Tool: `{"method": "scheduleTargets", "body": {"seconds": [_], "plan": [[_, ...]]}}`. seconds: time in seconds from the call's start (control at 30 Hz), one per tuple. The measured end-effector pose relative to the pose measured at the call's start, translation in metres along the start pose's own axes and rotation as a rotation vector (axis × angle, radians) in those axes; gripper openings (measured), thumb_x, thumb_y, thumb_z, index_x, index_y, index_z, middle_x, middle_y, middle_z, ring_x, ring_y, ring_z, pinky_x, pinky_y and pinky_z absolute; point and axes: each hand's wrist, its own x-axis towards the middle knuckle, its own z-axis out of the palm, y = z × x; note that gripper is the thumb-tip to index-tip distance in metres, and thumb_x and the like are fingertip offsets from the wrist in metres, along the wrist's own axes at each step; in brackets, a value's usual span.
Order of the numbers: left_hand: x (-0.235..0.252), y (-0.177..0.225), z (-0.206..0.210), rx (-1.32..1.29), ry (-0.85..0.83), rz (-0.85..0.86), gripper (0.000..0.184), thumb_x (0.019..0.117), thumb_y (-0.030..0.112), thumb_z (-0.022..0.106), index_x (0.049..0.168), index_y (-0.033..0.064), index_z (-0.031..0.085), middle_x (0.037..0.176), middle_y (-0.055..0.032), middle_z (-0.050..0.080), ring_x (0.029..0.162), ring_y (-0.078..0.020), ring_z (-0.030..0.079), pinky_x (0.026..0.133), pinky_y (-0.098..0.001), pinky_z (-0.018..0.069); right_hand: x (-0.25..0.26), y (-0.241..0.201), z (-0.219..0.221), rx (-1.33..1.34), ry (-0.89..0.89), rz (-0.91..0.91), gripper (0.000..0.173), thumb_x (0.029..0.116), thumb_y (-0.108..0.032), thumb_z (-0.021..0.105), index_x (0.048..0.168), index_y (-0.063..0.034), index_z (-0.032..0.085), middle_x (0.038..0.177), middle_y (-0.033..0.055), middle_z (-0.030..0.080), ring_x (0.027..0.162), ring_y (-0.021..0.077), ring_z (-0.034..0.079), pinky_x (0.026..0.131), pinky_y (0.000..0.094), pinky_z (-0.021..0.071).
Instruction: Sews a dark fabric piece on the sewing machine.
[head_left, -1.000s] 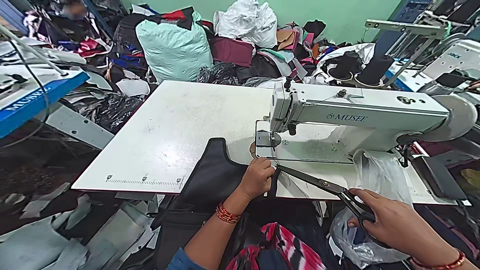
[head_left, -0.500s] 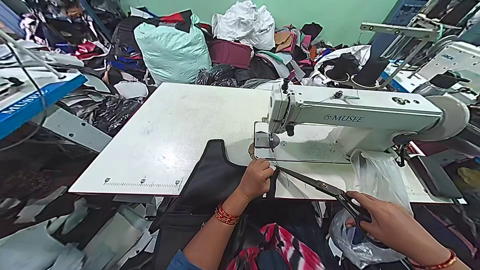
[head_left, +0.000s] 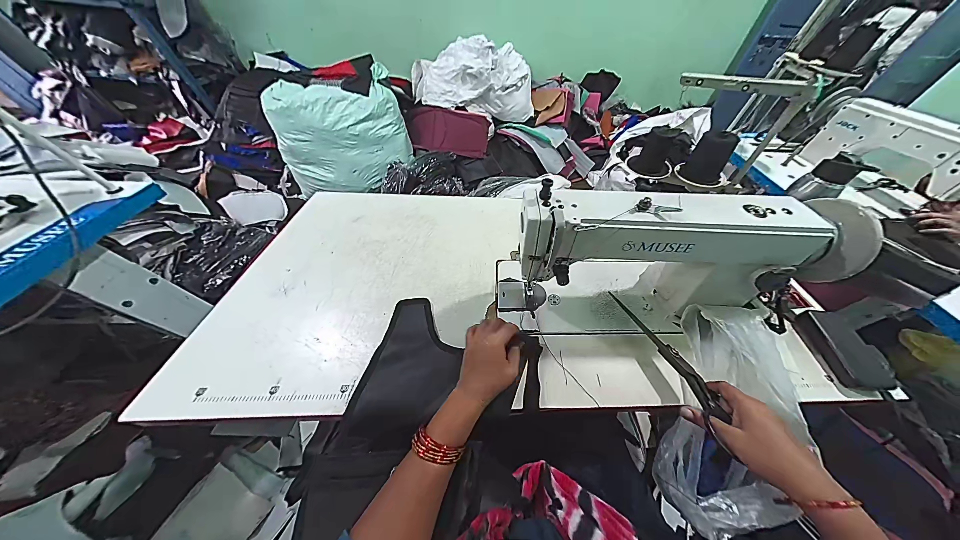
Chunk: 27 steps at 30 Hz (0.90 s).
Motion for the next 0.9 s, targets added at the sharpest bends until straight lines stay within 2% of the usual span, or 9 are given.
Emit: {"method": "scheduleTargets", "body": {"seconds": [0.07,0.13,0.37,0.47,0.53,0.57,0.67,0.8,0.9], "plan": [[0.011,0.006,-0.028,0.050,-0.148,-0.284,0.046,0.0974,0.031,0.067,0.135,0.0056,0.064,0.136,-0.0212,0.062,0.134,-0.0419,0.052,0.113,-0.0646,0.0312,0.012,-0.010,0.004,-0.044,0.008,0.046,0.055,0.0933,-0.036,0.076,0.132,-0.0010,0.060,0.098,0.0227,0.070,0.092,0.0408,0.067,0.083,0.0626,0.0502],[0.014,0.003,-0.057,0.101,-0.184,-0.432,0.067,0.0963,0.038,0.069,0.152,0.0081,0.048,0.150,-0.0240,0.050,0.143,-0.0465,0.041,0.115,-0.0705,0.0243,0.024,-0.022,0.009,-0.094,0.009,0.070,0.057,0.0956,-0.039,0.072,0.135,-0.0005,0.058,0.107,0.0254,0.070,0.101,0.0436,0.067,0.089,0.0635,0.0497],[-0.059,-0.038,-0.148,0.236,-0.114,-0.654,0.085,0.0966,0.054,0.064,0.161,0.0085,0.033,0.162,-0.0346,0.026,0.148,-0.0611,0.021,0.109,-0.0824,0.0189,0.058,-0.054,0.015,-0.143,0.033,0.113,0.059,0.0961,-0.030,0.071,0.143,0.0007,0.052,0.127,0.0290,0.065,0.118,0.0470,0.063,0.097,0.0652,0.0461],[-0.120,-0.067,-0.101,0.217,0.073,-0.751,0.094,0.0974,0.064,0.053,0.164,0.0056,0.021,0.163,-0.0414,0.004,0.146,-0.0704,0.001,0.105,-0.0881,0.0126,0.064,-0.056,0.015,-0.138,0.011,0.095,0.062,0.0964,-0.029,0.071,0.144,0.0035,0.050,0.131,0.0313,0.061,0.122,0.0481,0.060,0.099,0.0657,0.0446],[-0.139,-0.072,-0.047,0.269,0.374,-0.582,0.097,0.0915,0.070,0.050,0.156,-0.0016,0.038,0.158,-0.0472,0.014,0.139,-0.0777,0.010,0.104,-0.0876,0.0156,0.069,-0.062,0.014,-0.164,-0.009,0.079,0.062,0.0946,-0.028,0.074,0.142,0.0048,0.052,0.134,0.0319,0.059,0.124,0.0488,0.058,0.100,0.0663,0.0439],[-0.138,-0.065,-0.032,0.241,0.432,-0.533,0.099,0.0896,0.071,0.050,0.154,-0.0037,0.041,0.157,-0.0474,0.016,0.137,-0.0782,0.014,0.106,-0.0861,0.0156,0.070,-0.067,0.013,-0.196,-0.015,0.066,0.061,0.0935,-0.027,0.075,0.140,0.0054,0.053,0.136,0.0326,0.057,0.126,0.0496,0.057,0.100,0.0666,0.0440],[-0.125,-0.040,-0.018,0.138,0.395,-0.574,0.107,0.0848,0.073,0.053,0.158,-0.0026,0.033,0.162,-0.0425,0.010,0.142,-0.0725,0.015,0.110,-0.0830,0.0111,0.060,-0.091,0.010,-0.250,0.070,-0.103,0.048,0.0931,-0.010,0.072,0.137,0.0066,0.058,0.139,0.0356,0.052,0.129,0.0546,0.051,0.099,0.0676,0.0450],[-0.127,-0.050,-0.029,-0.022,0.531,-0.648,0.108,0.0845,0.054,0.070,0.158,-0.0096,0.023,0.163,-0.0424,0.002,0.145,-0.0697,0.009,0.112,-0.0794,0.0164,0.062,-0.129,0.046,-0.074,0.218,-0.646,0.031,0.0981,-0.005,0.062,0.128,-0.0036,0.070,0.123,0.0278,0.066,0.119,0.0494,0.059,0.098,0.0602,0.0500],[-0.144,-0.067,-0.040,-0.042,0.587,-0.640,0.112,0.0788,0.048,0.076,0.157,-0.0117,0.022,0.159,-0.0447,0.012,0.145,-0.0649,0.017,0.115,-0.0714,0.0236,0.075,-0.152,0.077,-0.024,0.164,-0.843,0.038,0.1004,-0.003,0.054,0.134,-0.0126,0.069,0.131,0.0193,0.066,0.125,0.0457,0.057,0.100,0.0597,0.0484]]}}
